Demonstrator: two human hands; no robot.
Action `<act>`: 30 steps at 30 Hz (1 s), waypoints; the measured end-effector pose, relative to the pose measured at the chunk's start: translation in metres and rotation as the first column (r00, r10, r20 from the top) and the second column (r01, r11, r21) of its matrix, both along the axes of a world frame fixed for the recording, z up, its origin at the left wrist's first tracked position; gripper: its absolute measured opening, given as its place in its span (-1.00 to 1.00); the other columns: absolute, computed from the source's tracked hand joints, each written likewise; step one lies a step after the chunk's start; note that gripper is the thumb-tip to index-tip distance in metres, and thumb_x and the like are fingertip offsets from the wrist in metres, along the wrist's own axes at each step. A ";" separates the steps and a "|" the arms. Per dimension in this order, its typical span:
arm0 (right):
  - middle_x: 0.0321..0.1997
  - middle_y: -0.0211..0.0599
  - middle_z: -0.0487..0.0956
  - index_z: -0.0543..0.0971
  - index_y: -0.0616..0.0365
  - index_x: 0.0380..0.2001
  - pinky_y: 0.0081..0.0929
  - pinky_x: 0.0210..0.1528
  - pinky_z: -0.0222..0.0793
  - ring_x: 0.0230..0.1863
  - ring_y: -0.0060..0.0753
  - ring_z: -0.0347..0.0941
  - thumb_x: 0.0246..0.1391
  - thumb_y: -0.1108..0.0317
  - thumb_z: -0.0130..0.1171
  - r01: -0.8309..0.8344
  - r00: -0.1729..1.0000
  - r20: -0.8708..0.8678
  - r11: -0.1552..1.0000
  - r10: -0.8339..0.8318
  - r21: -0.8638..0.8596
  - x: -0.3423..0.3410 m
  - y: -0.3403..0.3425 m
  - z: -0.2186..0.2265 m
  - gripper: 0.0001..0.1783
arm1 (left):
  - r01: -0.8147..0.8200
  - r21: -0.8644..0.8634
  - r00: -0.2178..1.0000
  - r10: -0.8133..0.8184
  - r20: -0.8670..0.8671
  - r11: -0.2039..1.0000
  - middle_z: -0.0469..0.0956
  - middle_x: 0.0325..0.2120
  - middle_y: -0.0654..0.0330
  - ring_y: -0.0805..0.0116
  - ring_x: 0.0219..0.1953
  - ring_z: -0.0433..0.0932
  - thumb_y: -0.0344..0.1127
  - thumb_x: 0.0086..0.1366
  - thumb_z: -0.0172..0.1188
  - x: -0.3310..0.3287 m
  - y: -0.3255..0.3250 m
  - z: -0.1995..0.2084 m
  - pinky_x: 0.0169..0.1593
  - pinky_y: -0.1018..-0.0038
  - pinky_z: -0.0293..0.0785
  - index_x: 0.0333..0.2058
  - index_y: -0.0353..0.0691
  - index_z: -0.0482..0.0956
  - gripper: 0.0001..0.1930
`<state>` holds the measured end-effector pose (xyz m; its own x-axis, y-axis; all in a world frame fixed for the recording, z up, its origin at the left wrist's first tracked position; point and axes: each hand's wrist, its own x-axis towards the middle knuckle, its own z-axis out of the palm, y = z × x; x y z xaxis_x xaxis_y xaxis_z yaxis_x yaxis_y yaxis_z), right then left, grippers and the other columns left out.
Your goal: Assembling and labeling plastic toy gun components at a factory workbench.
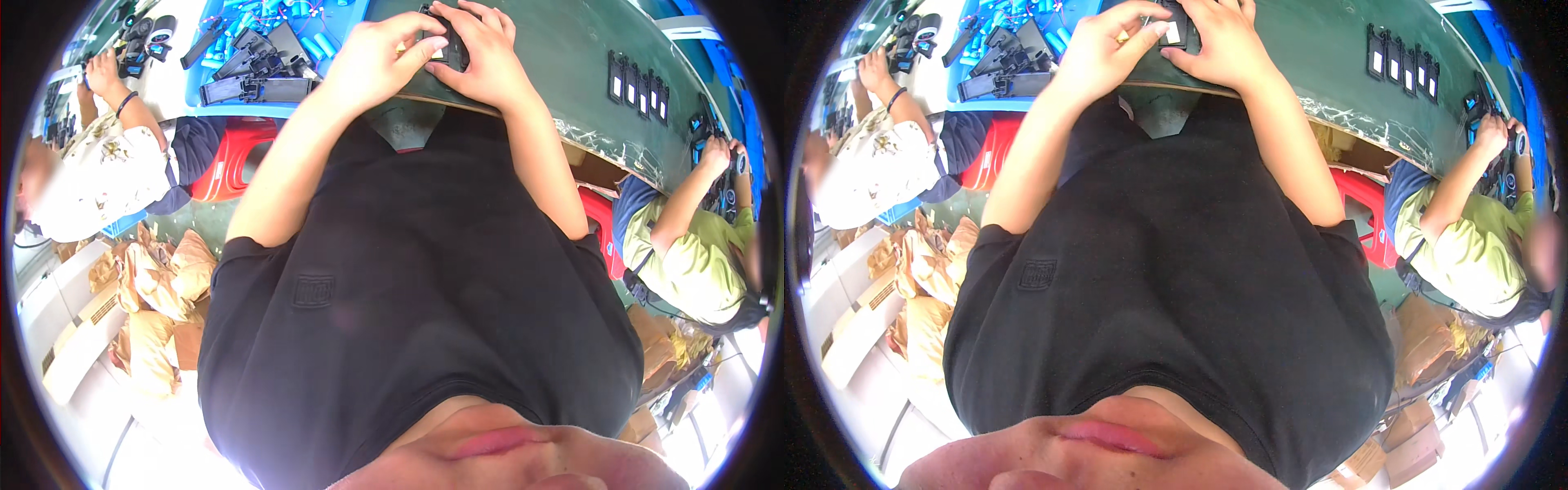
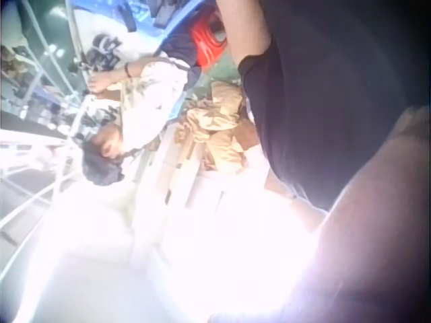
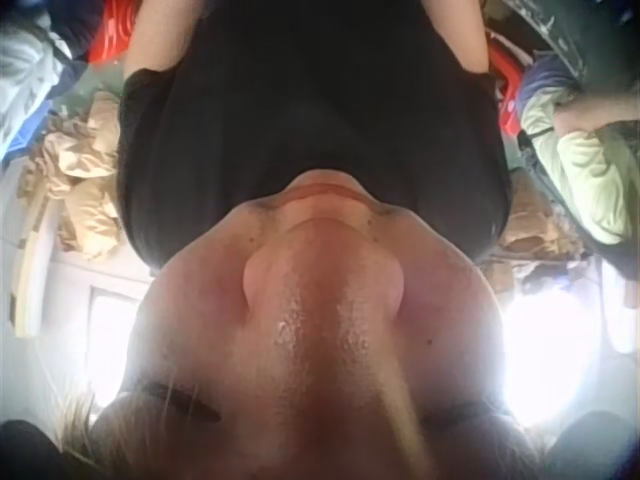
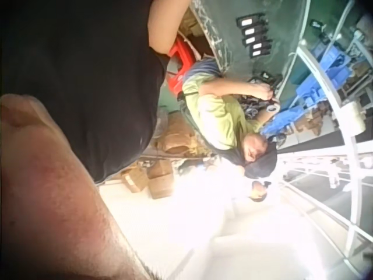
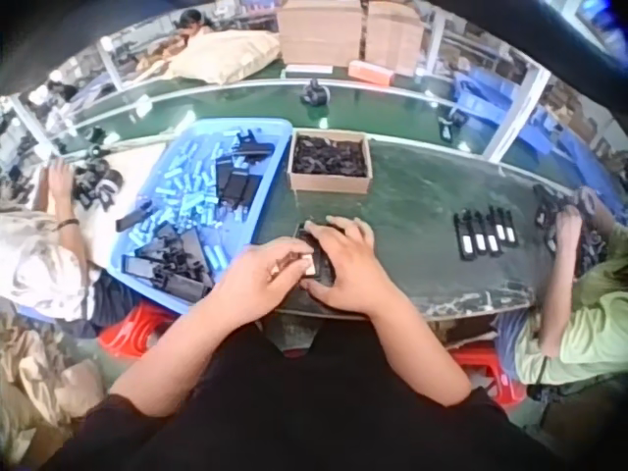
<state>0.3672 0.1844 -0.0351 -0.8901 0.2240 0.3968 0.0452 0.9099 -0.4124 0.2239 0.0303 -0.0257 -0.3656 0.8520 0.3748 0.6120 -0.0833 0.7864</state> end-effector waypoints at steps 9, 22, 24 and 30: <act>0.28 -0.04 0.55 0.45 0.14 0.32 0.19 0.49 -0.02 0.41 0.17 0.30 -0.18 0.08 0.52 -0.020 1.000 -0.020 0.999 0.020 -0.043 0.003 0.005 -0.003 -0.06 | 0.148 -0.523 0.700 -0.463 -0.544 0.839 0.65 -0.52 0.02 0.00 -0.35 0.71 -0.36 0.15 0.28 -0.029 0.040 0.016 -0.26 0.14 0.63 -0.47 -0.16 0.69 -0.93; 0.28 -0.15 0.59 0.47 0.03 0.36 0.15 0.57 -0.01 0.48 0.04 0.29 -0.10 0.13 0.53 0.012 1.000 -0.019 1.000 -0.012 0.008 0.000 0.007 -0.010 -0.11 | 0.263 -0.642 0.457 -0.679 -0.574 0.720 0.67 -0.49 0.01 -0.01 -0.33 0.71 -0.34 0.06 0.30 -0.025 0.066 0.028 -0.20 0.14 0.66 -0.46 -0.21 0.71 -0.90; 0.25 -0.16 0.61 0.47 -0.01 0.36 0.28 0.58 -0.19 0.50 0.05 0.25 -0.11 0.05 0.52 0.011 1.000 -0.018 1.000 -0.011 -0.016 0.001 0.008 -0.018 -0.08 | 0.302 -0.563 0.567 -0.620 -0.543 0.769 0.65 -0.48 -0.04 -0.05 -0.33 0.69 -0.35 0.13 0.28 -0.032 0.063 0.021 -0.21 0.09 0.61 -0.43 -0.25 0.66 -0.90; 0.37 -0.25 0.54 0.33 -0.06 0.46 0.41 0.59 -0.29 0.56 0.04 0.17 0.01 0.17 0.50 0.042 0.995 0.093 0.999 -0.044 0.030 0.029 0.009 -0.005 -0.06 | 0.108 -0.170 0.950 -0.152 -0.274 0.980 0.53 -0.61 0.05 0.14 -0.60 0.54 -0.36 0.31 0.18 -0.026 0.039 0.017 -0.50 0.25 0.47 -0.35 -0.32 0.54 -0.87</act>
